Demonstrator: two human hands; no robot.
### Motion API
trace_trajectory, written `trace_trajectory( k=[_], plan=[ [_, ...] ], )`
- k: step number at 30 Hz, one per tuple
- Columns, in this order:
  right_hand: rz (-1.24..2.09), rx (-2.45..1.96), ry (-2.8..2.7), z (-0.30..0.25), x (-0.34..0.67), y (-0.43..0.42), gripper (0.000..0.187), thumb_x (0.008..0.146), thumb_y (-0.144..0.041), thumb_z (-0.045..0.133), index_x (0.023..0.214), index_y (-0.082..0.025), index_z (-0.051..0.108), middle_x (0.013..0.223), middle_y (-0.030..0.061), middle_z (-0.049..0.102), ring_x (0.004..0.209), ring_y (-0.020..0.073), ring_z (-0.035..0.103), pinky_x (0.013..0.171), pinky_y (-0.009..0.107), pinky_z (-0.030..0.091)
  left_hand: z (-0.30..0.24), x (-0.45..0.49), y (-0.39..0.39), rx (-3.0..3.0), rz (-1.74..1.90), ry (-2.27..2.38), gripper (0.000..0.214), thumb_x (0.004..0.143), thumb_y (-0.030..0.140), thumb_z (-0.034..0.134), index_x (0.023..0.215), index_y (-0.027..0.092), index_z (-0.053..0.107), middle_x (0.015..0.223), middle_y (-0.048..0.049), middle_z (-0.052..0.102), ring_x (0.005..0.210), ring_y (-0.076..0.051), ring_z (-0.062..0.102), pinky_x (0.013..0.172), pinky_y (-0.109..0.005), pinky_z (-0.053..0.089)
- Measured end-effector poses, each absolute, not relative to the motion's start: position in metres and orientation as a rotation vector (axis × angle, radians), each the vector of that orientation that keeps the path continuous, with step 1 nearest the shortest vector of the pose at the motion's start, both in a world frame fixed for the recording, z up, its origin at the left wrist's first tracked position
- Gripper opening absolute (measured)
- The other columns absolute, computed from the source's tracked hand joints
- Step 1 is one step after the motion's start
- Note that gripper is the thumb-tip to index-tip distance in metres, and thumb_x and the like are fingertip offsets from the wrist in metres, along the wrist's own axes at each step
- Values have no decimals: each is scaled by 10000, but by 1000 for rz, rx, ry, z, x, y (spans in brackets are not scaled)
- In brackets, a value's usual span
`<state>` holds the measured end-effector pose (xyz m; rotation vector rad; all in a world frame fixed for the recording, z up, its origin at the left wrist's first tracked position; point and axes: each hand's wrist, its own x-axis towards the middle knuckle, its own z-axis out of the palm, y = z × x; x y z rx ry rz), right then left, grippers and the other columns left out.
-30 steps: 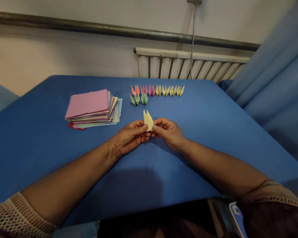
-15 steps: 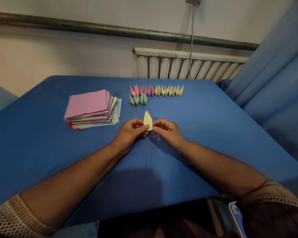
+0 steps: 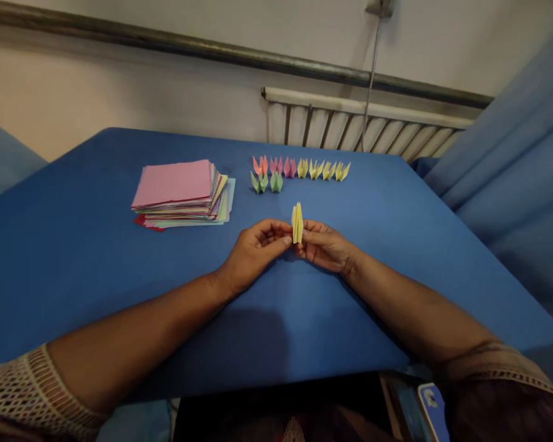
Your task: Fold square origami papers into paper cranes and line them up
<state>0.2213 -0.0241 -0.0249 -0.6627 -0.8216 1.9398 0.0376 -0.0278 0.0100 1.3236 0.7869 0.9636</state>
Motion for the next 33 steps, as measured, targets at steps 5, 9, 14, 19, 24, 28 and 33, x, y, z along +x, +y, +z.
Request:
trace_trajectory(
  k=[5,9,14,19,24,28,33],
  plan=[
    [1948,-646,-881,-27,222,-24,256,704,-284,842,876,-186,680,777,-19,681,646,81,590,643,219,494,10,40,-29,1303,976,814,293,702,332,794,878,153,643,828,-15,702,759,-133,660,792,-290,528],
    [1931,-675,-932,-26,221,-25,246,713,-310,832,864,-191,679,766,-20,667,654,88,577,655,233,486,10,41,-28,1330,998,861,242,708,316,763,831,158,628,750,14,667,702,-121,641,718,-267,524],
    [1841,-694,-989,-30,216,-26,249,702,-333,838,841,-204,678,765,-21,666,662,98,580,652,241,480,6,41,-26,1375,1017,934,230,688,282,756,810,163,601,713,32,636,650,-108,611,647,-245,504],
    [1762,-669,-1019,-30,212,-28,256,735,-410,805,833,-216,670,772,-15,672,705,118,609,685,266,493,2,41,-23,1422,1047,998,236,686,290,756,804,165,594,714,38,611,638,-97,583,628,-234,491],
    [1582,-745,-1107,-27,207,-30,279,682,-386,844,828,-228,666,769,-28,679,702,111,609,676,252,490,-2,40,-19,1461,1099,1041,263,689,301,763,841,167,596,765,22,623,693,-108,596,678,-247,503],
    [1499,-781,-1153,-28,207,-27,267,669,-373,849,779,-226,655,726,-34,681,660,105,605,670,259,495,-2,39,-17,1397,1083,970,440,645,305,808,1008,163,603,977,-34,669,835,-147,640,770,-296,532],
    [1399,-866,-1172,-29,210,-24,303,668,-426,839,761,-212,646,678,-24,680,626,119,630,638,274,501,-1,39,-14,1312,976,866,349,644,345,821,877,152,648,826,-14,683,749,-131,639,777,-293,512]
  ],
)
